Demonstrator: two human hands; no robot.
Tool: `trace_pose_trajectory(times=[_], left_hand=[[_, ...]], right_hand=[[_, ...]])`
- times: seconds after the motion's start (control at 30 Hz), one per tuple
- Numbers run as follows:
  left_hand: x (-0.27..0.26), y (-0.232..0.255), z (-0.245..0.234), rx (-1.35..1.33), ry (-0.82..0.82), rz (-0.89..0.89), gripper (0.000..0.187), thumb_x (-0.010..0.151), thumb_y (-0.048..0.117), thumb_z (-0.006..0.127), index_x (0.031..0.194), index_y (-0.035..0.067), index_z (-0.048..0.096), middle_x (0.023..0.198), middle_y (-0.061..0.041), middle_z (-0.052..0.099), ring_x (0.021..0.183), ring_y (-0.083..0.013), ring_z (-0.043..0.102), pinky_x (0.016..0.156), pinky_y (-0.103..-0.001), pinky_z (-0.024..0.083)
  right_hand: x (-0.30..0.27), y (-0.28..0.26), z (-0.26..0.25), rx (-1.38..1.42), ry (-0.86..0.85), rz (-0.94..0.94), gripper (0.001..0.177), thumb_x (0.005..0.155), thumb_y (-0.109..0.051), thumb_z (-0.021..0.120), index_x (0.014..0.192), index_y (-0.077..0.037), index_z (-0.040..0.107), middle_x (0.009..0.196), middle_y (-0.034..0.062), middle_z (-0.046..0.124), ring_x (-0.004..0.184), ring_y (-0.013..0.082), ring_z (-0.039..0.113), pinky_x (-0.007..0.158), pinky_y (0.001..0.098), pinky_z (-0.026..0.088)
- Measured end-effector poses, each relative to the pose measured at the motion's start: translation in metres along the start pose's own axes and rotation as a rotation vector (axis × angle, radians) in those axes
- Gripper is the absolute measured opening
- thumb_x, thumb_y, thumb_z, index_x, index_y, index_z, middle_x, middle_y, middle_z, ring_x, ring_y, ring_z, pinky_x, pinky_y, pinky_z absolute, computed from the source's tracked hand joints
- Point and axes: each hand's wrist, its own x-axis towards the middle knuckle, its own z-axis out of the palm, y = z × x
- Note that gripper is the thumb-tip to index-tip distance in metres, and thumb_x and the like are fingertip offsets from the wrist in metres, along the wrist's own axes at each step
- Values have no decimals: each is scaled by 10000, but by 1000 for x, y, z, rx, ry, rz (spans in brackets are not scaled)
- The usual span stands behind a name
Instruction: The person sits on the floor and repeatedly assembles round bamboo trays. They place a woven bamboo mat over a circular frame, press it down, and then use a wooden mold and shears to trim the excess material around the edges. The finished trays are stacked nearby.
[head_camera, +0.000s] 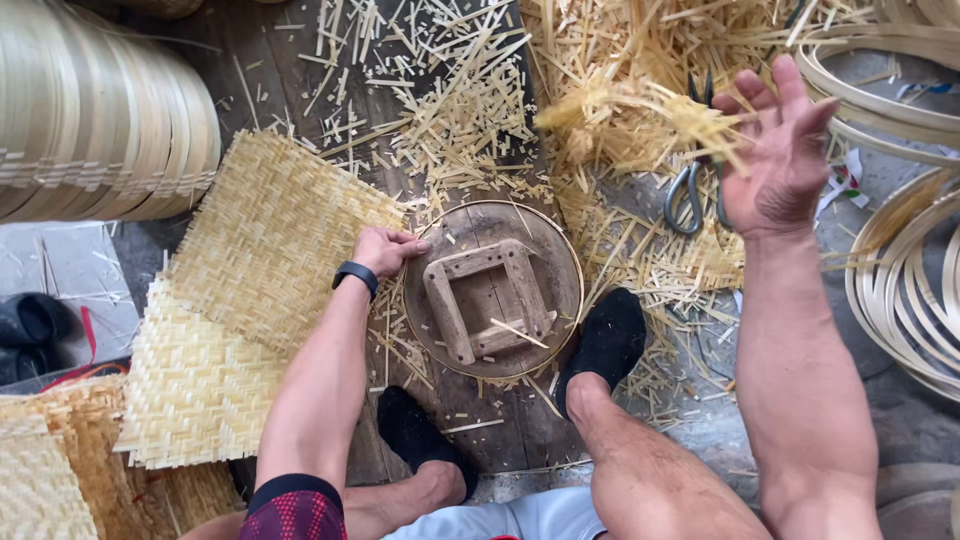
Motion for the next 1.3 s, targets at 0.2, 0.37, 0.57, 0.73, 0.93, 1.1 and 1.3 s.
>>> trace_pose_trajectory(times=[0.2, 0.37, 0.57, 0.73, 0.93, 1.1, 1.3], left_hand=[[-25, 12, 1, 34, 184, 43, 296, 733, 375, 917, 879, 128, 845, 769, -37, 780, 651, -110, 671, 690, -297, 551], [-63, -15, 12, 4, 210, -168, 511, 929, 519, 809, 835, 18, 769, 734, -72, 711, 637, -149, 625, 624, -323, 502], [-91, -88, 55, -456, 151, -250, 434, 823, 431, 840, 814, 7, 748, 688, -28, 703, 526, -119, 590, 494, -290, 488], [-90, -87, 61, -432, 257, -245, 422, 811, 415, 870, 823, 1, 789, 706, -36, 734, 579, -112, 636, 566, -281, 522], [-82, -63, 73, -263, 608, -17, 280, 852, 357, 843, 1012, 128, 819, 857, -42, 782, 708, -114, 718, 676, -273, 558], [-85, -45, 32, -1100, 517, 15, 410, 898, 436, 732, 1059, 61, 768, 886, -106, 773, 667, -138, 675, 594, -304, 546], [-135, -28, 45, -487, 67, -344, 375, 918, 301, 791, 1131, 4, 706, 923, -106, 768, 685, -138, 684, 608, -285, 554]], right_hand=[[-63, 95, 0, -1000, -22, 513, 484, 864, -288, 763, 1287, -85, 647, 1188, 57, 664, 1066, 163, 649, 916, 324, 568], [-121, 174, -40, -1065, -192, 480, 430, 880, -237, 799, 1208, 16, 682, 1013, 105, 750, 898, 157, 708, 818, 305, 569], [-120, 202, -56, -804, -109, 621, 253, 888, -103, 776, 1074, 51, 702, 839, 82, 732, 694, 162, 680, 621, 297, 571], [-115, 184, -33, -837, -37, 615, 214, 901, -73, 751, 1089, 15, 700, 899, 103, 726, 726, 194, 681, 626, 301, 575], [-87, 193, -40, -612, -39, 362, 463, 919, -143, 776, 1321, -18, 585, 1249, 139, 668, 1125, 179, 653, 953, 289, 565], [-111, 204, -45, -647, -11, 579, 502, 915, -190, 735, 1328, -23, 503, 1195, 125, 671, 1046, 198, 663, 800, 364, 592], [-125, 211, -58, -561, -95, 674, 263, 925, -126, 713, 1132, 26, 653, 984, 88, 749, 815, 179, 716, 707, 323, 636]])
